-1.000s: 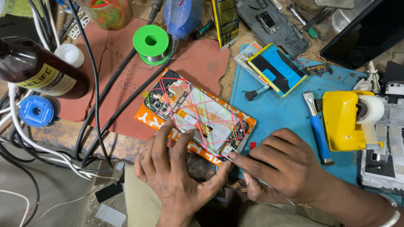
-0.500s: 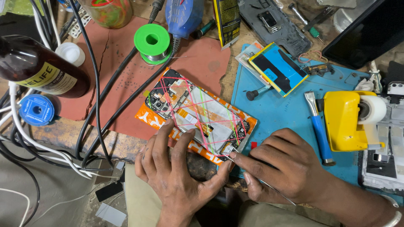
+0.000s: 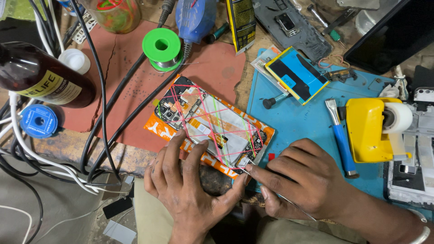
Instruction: The person uses tweezers to adjust small components on the exposed motherboard of a disassembled smartphone. They then place the battery back into the phone chassis and secure the device with multiple rubber bands.
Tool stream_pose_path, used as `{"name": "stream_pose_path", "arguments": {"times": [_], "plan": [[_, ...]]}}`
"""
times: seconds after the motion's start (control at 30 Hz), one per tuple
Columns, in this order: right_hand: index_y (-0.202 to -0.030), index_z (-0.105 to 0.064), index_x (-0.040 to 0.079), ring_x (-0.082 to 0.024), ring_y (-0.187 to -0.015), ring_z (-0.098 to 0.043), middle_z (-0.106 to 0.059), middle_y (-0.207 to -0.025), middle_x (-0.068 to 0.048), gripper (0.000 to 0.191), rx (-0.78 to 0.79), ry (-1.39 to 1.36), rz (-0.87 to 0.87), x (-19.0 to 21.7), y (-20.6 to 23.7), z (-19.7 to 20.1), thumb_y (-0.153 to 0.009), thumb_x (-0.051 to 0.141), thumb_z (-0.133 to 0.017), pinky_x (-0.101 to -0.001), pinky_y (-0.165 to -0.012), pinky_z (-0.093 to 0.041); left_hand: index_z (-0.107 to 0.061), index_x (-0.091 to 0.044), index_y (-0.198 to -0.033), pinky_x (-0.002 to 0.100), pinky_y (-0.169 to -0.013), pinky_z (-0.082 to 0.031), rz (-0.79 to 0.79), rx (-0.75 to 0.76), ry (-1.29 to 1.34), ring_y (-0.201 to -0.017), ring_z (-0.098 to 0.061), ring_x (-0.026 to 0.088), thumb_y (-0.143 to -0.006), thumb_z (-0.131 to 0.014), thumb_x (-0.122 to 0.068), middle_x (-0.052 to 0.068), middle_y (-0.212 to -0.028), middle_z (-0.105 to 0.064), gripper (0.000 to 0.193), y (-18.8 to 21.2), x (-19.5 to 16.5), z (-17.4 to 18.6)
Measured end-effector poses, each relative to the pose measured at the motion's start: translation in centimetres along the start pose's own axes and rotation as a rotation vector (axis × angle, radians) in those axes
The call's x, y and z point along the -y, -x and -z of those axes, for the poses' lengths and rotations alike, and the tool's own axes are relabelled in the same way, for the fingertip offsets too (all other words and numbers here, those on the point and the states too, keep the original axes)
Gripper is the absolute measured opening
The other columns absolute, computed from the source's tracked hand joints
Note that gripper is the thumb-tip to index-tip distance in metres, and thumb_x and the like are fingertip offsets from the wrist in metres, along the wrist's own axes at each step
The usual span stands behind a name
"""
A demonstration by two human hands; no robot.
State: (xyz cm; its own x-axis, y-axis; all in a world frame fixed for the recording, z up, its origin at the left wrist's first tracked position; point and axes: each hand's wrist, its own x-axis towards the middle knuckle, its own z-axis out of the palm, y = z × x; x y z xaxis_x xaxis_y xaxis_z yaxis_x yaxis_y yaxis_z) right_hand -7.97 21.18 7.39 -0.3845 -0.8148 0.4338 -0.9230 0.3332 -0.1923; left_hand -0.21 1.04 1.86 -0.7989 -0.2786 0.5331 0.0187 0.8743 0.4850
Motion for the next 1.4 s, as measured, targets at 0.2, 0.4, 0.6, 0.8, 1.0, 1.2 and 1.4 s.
{"name": "stream_pose_path", "arguments": {"times": [0.2, 0.4, 0.6, 0.8, 1.0, 1.2, 1.4], "plan": [[-0.114, -0.073, 0.005, -0.020, -0.068, -0.058, -0.059, -0.079, -0.002, 0.037, -0.012, 0.016, 0.034, -0.1, 0.0, -0.1, -0.081, 0.020, -0.067, -0.0372, -0.069, -0.047, -0.063, -0.016, -0.128, 0.048, -0.110, -0.028, 0.000, -0.013, -0.019, -0.129, -0.049, 0.029, -0.075, -0.079, -0.067, 0.010, -0.143, -0.054, 0.075, -0.1, -0.1, 0.0], [-0.116, -0.072, 0.005, -0.021, -0.070, -0.058, -0.058, -0.081, -0.002, 0.037, -0.026, 0.002, 0.050, -0.2, 0.3, -0.2, -0.083, 0.021, -0.070, -0.0375, -0.070, -0.047, -0.063, -0.016, -0.128, 0.047, -0.110, -0.028, -0.010, 0.002, -0.047, -0.130, -0.050, 0.029, -0.076, -0.080, -0.067, 0.010, -0.145, -0.055, 0.074, 0.0, 0.2, 0.1], [-0.116, -0.071, 0.006, -0.021, -0.071, -0.057, -0.056, -0.082, -0.002, 0.037, -0.034, -0.012, 0.037, -0.2, 0.7, -0.3, -0.083, 0.022, -0.072, -0.0369, -0.070, -0.045, -0.064, -0.016, -0.127, 0.047, -0.111, -0.028, -0.019, -0.018, -0.050, -0.130, -0.049, 0.031, -0.076, -0.078, -0.069, 0.011, -0.143, -0.055, 0.075, 0.2, 0.5, -0.2], [-0.117, -0.071, 0.007, -0.020, -0.071, -0.056, -0.056, -0.082, -0.001, 0.037, -0.035, -0.019, 0.034, -0.1, 0.7, -0.4, -0.083, 0.022, -0.072, -0.0369, -0.070, -0.044, -0.064, -0.017, -0.126, 0.047, -0.111, -0.028, -0.009, -0.016, -0.062, -0.130, -0.048, 0.031, -0.076, -0.079, -0.070, 0.010, -0.143, -0.055, 0.075, 0.3, 0.4, -0.3], [-0.122, -0.069, 0.003, -0.021, -0.075, -0.060, -0.060, -0.088, -0.004, 0.040, -0.068, -0.076, 0.033, -0.3, 0.4, 0.3, -0.086, 0.020, -0.069, -0.0388, -0.073, -0.048, -0.063, -0.016, -0.127, 0.049, -0.110, -0.027, -0.017, -0.011, -0.057, -0.131, -0.048, 0.031, -0.075, -0.078, -0.069, 0.011, -0.144, -0.054, 0.076, 0.2, 0.5, -0.3], [-0.106, -0.075, 0.003, -0.022, -0.061, -0.054, -0.060, -0.075, -0.006, 0.034, -0.239, 0.046, -0.188, -1.4, 0.3, 2.5, -0.081, 0.018, -0.058, -0.0406, -0.063, -0.041, -0.063, -0.017, -0.128, 0.050, -0.112, -0.027, -0.014, -0.003, -0.039, -0.131, -0.049, 0.031, -0.076, -0.078, -0.067, 0.010, -0.146, -0.053, 0.073, 0.3, 0.4, -0.1], [-0.099, -0.077, 0.005, -0.021, -0.068, -0.059, -0.063, -0.079, -0.006, 0.022, -0.131, 0.293, -0.369, -2.5, 0.6, 4.1, -0.084, 0.020, -0.070, -0.0380, -0.070, -0.042, -0.062, -0.019, -0.128, 0.050, -0.111, -0.027, -0.012, -0.013, -0.041, -0.130, -0.050, 0.030, -0.077, -0.077, -0.067, 0.007, -0.147, -0.053, 0.071, 0.1, 0.3, -0.3]]}}
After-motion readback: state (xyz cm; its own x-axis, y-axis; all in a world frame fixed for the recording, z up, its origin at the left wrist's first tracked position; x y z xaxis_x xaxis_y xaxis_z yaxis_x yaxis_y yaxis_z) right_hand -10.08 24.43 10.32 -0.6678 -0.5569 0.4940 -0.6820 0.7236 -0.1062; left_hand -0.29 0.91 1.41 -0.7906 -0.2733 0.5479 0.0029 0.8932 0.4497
